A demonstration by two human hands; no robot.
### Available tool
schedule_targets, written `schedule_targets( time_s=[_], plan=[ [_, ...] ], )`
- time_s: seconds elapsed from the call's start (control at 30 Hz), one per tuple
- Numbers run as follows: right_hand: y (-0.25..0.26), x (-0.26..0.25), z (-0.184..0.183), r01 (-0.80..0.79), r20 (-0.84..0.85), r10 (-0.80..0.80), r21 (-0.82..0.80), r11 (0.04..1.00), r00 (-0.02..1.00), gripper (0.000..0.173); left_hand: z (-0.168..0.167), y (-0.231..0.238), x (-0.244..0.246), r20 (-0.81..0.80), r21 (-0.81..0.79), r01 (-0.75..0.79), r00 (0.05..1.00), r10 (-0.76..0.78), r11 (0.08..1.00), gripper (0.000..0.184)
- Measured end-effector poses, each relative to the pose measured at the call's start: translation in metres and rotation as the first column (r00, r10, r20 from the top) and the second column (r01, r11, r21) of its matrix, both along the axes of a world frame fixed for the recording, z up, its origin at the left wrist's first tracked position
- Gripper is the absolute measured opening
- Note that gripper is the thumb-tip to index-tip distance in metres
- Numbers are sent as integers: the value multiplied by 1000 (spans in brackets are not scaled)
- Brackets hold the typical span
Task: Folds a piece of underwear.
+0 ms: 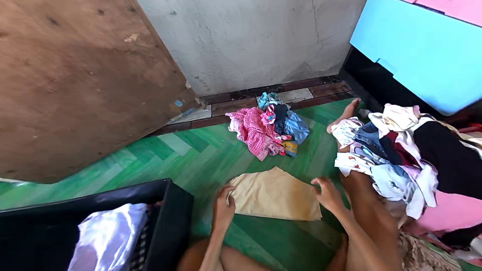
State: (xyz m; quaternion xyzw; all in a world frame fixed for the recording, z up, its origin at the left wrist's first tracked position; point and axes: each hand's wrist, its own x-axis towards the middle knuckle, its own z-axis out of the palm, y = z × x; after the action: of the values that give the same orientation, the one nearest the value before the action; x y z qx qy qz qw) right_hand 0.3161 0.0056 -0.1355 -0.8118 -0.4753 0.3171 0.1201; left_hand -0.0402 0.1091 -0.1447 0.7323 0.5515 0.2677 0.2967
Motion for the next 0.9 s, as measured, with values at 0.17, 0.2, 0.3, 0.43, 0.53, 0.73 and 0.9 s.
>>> schedule_targets(
  time_s=[0.17,0.2,0.3,0.43,0.53,0.73,0.9],
  plan=[
    [-36,-14,-26,-52,-4,52,-97,994,999,52,-25,17,29,-228,-120,80,968,-106,990,48],
    [-37,-15,-29,-47,-3,47,-116,992,999,54,-29,19,28,-272,-131,38,960,-73,991,52],
    [-32,-11,-23,-36,-14,34,-198,980,999,61,-40,19,21,-341,-111,39,937,-75,993,53],
    [-28,-8,-19,-31,18,36,-212,977,999,63,-33,8,23,-455,-177,44,882,-121,983,61],
    [-21,-31,-13,-17,122,22,-41,999,992,58,-36,-6,44,-428,-5,-49,903,42,999,54],
    [33,-161,-61,-260,-8,314,542,799,949,53,-82,-16,66,-199,172,225,961,-190,959,52],
    [46,-180,-107,-315,147,279,487,815,949,56,-101,-8,53,-535,184,318,826,-177,930,57]
  ],
)
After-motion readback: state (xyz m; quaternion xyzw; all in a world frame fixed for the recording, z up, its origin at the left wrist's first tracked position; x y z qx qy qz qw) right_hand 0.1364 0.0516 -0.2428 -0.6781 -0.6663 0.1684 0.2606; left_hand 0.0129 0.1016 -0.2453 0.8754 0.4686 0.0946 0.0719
